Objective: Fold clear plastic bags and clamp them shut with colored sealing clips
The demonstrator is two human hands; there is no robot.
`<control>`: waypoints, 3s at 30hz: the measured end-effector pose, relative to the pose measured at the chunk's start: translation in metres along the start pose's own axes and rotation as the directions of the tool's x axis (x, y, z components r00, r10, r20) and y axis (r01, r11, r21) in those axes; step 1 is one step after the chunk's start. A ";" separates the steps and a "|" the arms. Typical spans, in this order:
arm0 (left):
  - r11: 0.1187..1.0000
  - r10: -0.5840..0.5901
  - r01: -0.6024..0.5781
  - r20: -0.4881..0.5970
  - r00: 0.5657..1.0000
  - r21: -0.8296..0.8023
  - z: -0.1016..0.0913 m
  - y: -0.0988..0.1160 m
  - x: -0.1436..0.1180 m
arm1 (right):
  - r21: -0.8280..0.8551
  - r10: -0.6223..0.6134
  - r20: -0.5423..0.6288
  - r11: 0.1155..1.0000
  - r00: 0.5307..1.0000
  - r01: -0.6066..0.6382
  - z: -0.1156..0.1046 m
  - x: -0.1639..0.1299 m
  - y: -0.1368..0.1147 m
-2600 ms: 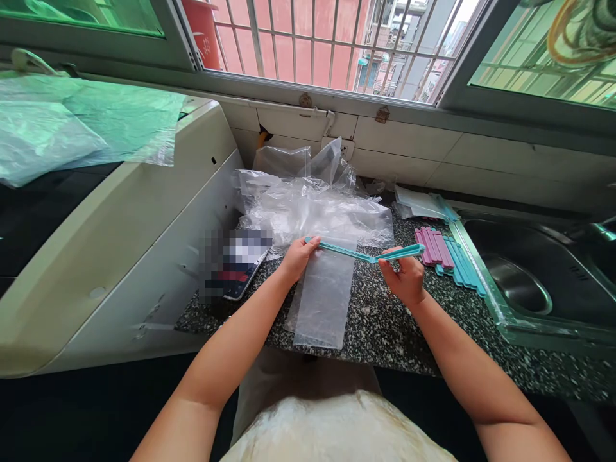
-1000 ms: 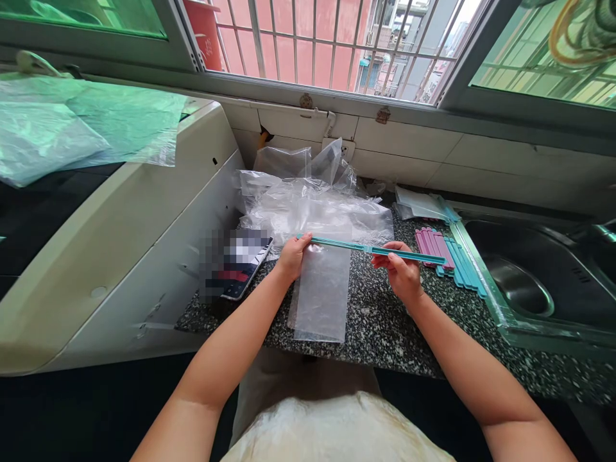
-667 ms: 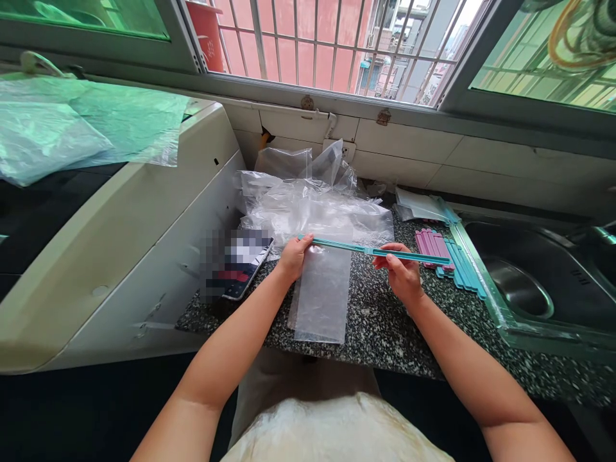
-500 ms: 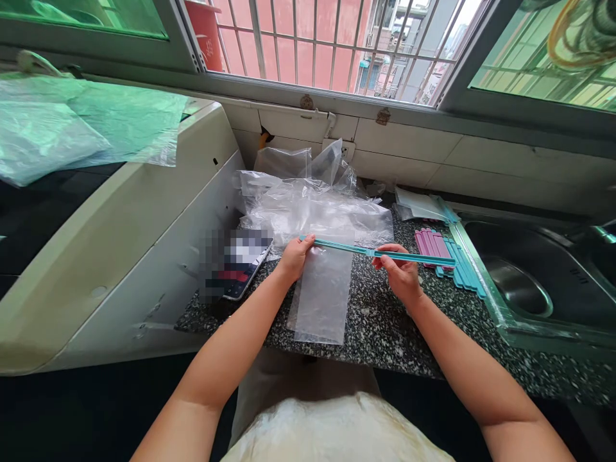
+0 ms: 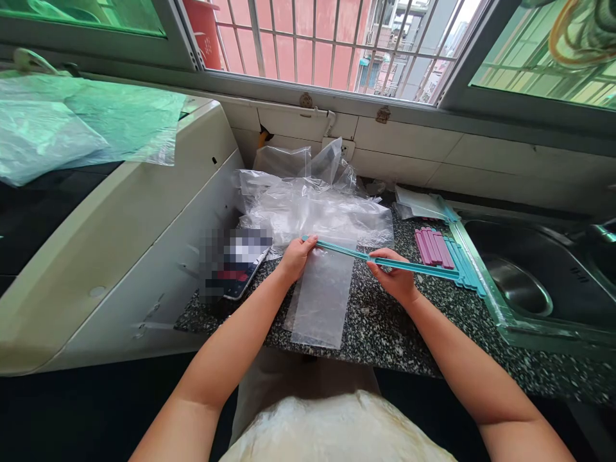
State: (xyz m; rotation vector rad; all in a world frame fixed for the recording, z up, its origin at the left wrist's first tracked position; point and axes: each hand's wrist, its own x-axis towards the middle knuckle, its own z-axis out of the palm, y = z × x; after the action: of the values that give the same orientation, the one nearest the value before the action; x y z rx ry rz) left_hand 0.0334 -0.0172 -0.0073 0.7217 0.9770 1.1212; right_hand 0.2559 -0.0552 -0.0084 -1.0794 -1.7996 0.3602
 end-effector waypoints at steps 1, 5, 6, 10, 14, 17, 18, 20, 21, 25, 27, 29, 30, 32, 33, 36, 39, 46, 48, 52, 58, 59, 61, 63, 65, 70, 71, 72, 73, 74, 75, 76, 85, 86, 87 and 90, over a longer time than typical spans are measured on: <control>1.000 -0.001 0.001 -0.006 1.000 0.002 0.000 0.000 0.000 | -0.014 -0.012 -0.002 1.000 1.000 0.012 0.000 0.000 -0.001; 1.000 0.012 -0.011 -0.019 1.000 0.012 0.002 0.002 -0.001 | -0.034 -0.017 0.006 0.999 1.000 0.017 -0.001 -0.001 -0.003; 1.000 0.012 -0.012 -0.011 1.000 0.016 0.002 0.002 -0.001 | -0.033 -0.015 0.007 0.999 1.000 0.015 -0.001 -0.001 -0.003; 0.999 0.017 -0.018 0.034 0.999 0.039 -0.002 0.001 0.002 | -0.048 -0.014 0.000 0.999 1.000 0.014 0.000 -0.001 -0.002; 0.994 0.071 -0.076 0.060 0.996 0.084 -0.006 0.000 0.003 | -0.064 -0.032 -0.011 0.997 0.999 0.031 0.000 -0.001 -0.001; 0.988 0.104 -0.114 0.095 0.990 0.100 -0.007 0.001 0.002 | -0.041 -0.029 -0.018 0.999 0.999 0.029 -0.001 -0.001 -0.001; 0.987 0.107 -0.118 0.101 0.989 0.109 -0.007 0.001 0.001 | -0.032 -0.030 -0.022 0.999 0.999 0.029 -0.001 -0.001 -0.001; 0.984 0.102 -0.117 0.113 0.988 0.135 -0.006 0.003 0.000 | -0.017 -0.035 -0.034 0.999 0.999 0.034 -0.002 0.000 -0.002; 0.982 0.097 -0.115 0.123 0.988 0.150 -0.006 0.004 -0.001 | -0.011 -0.038 -0.040 0.999 0.998 0.038 -0.003 0.000 -0.003; 0.975 0.100 -0.128 0.158 0.982 0.184 -0.004 0.007 -0.004 | -0.003 -0.040 -0.085 0.999 0.996 0.040 -0.008 0.001 -0.004; 0.972 0.112 -0.143 0.167 0.980 0.187 -0.003 0.007 -0.005 | -0.007 -0.046 -0.130 0.999 0.990 0.045 -0.011 0.002 -0.003; 0.972 0.113 -0.146 0.180 0.977 0.183 -0.003 0.007 -0.006 | -0.012 -0.058 -0.177 0.998 0.982 0.057 -0.014 0.004 -0.002; 0.974 0.109 -0.143 0.185 0.977 0.177 -0.003 0.007 -0.006 | -0.019 -0.062 -0.196 0.998 0.979 0.060 -0.015 0.004 -0.001; 0.980 0.093 -0.124 0.189 0.978 0.158 -0.003 0.008 -0.009 | -0.043 -0.070 -0.220 0.997 0.973 0.062 -0.017 0.005 0.002; 0.983 0.082 -0.112 0.193 0.978 0.146 -0.002 0.008 -0.010 | -0.056 -0.074 -0.227 0.996 0.971 0.063 -0.018 0.006 0.003; 0.991 0.053 -0.080 0.229 0.972 0.111 -0.001 0.011 -0.015 | -0.081 -0.080 -0.231 0.995 0.970 0.062 -0.020 0.006 0.006; 0.992 0.054 -0.083 0.278 0.959 0.094 0.001 0.012 -0.018 | -0.105 -0.066 -0.214 0.993 0.975 0.044 -0.020 0.006 0.008; 0.983 0.093 -0.138 0.329 0.940 0.118 0.000 0.007 -0.016 | -0.138 -0.124 -0.155 0.985 0.980 0.103 -0.010 0.003 0.010; 0.982 0.089 -0.138 0.328 0.940 0.129 0.001 0.007 -0.016 | -0.125 -0.153 -0.119 0.982 0.981 0.139 -0.007 0.002 0.008; 0.978 0.087 -0.143 0.328 0.941 0.150 0.002 0.007 -0.015 | -0.101 -0.184 -0.072 0.979 0.980 0.177 -0.006 0.001 0.003; 0.979 0.055 -0.113 0.317 0.947 0.167 0.001 0.006 -0.012 | -0.082 -0.213 -0.053 0.975 0.976 0.209 -0.007 0.000 -0.003; 0.981 0.048 -0.103 0.310 0.950 0.163 0.001 0.005 -0.012 | -0.080 -0.222 -0.054 0.973 0.974 0.217 -0.007 0.000 -0.003; 0.986 0.026 -0.072 0.293 0.956 0.148 0.000 0.004 -0.011 | -0.088 -0.237 -0.055 0.969 0.970 0.232 -0.006 0.000 -0.004; 0.992 -0.012 -0.024 0.276 0.961 0.127 0.000 0.002 -0.010 | -0.105 -0.246 -0.053 0.965 0.968 0.239 -0.006 -0.001 -0.005; 0.994 -0.050 0.022 0.266 0.963 0.106 0.000 0.002 -0.009 | -0.111 -0.251 -0.051 0.963 0.967 0.244 -0.006 -0.001 -0.006; 0.997 -0.077 0.068 0.240 0.968 0.044 0.002 0.002 -0.009 | -0.079 -0.240 -0.051 0.969 0.969 0.236 -0.006 -0.001 -0.006; 0.997 -0.080 0.076 0.233 0.969 0.026 0.002 0.003 -0.009 | -0.071 -0.238 -0.052 0.970 0.970 0.234 -0.006 -0.001 -0.006; 0.997 -0.082 0.082 0.228 0.970 0.010 0.002 0.003 -0.009 | -0.061 -0.235 -0.051 0.971 0.971 0.232 -0.007 -0.001 -0.007; 0.996 -0.082 0.085 0.224 0.971 -0.003 0.002 0.003 -0.010 | -0.050 -0.230 -0.048 0.973 0.972 0.227 -0.007 -0.001 -0.007; 0.996 -0.081 0.086 0.224 0.971 -0.012 0.002 0.004 -0.010 | -0.039 -0.223 -0.044 0.974 0.974 0.221 -0.007 -0.001 -0.007; 0.996 -0.080 0.086 0.224 0.971 -0.019 0.002 0.003 -0.009 | -0.029 -0.215 -0.039 0.976 0.976 0.214 -0.007 0.000 -0.008; 0.996 -0.080 0.088 0.226 0.971 -0.023 0.001 0.003 -0.009 | -0.020 -0.208 -0.032 0.978 0.978 0.207 -0.007 0.000 -0.008; 0.993 -0.107 0.116 0.218 0.970 -0.032 0.000 0.002 -0.008 | -0.007 -0.189 0.004 0.982 0.982 0.189 -0.008 -0.001 -0.008; 0.992 -0.112 0.121 0.209 0.972 -0.031 0.001 0.002 -0.008 | -0.008 -0.186 0.007 0.982 0.982 0.186 -0.008 -0.001 -0.007; 0.992 -0.116 0.124 0.201 0.973 -0.030 0.001 0.003 -0.009 | -0.009 -0.183 0.011 0.983 0.983 0.183 -0.008 -0.001 -0.007; 0.993 -0.106 0.113 0.184 0.977 -0.027 0.002 0.004 -0.009 | -0.012 -0.169 0.025 0.985 0.985 0.169 -0.008 -0.001 -0.008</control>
State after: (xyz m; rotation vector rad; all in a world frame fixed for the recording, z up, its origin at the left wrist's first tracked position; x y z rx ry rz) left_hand 0.0326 -0.0252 -0.0009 0.7185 0.8288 0.9570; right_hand 0.2590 -0.0622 -0.0001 -0.9273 -1.9029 0.2587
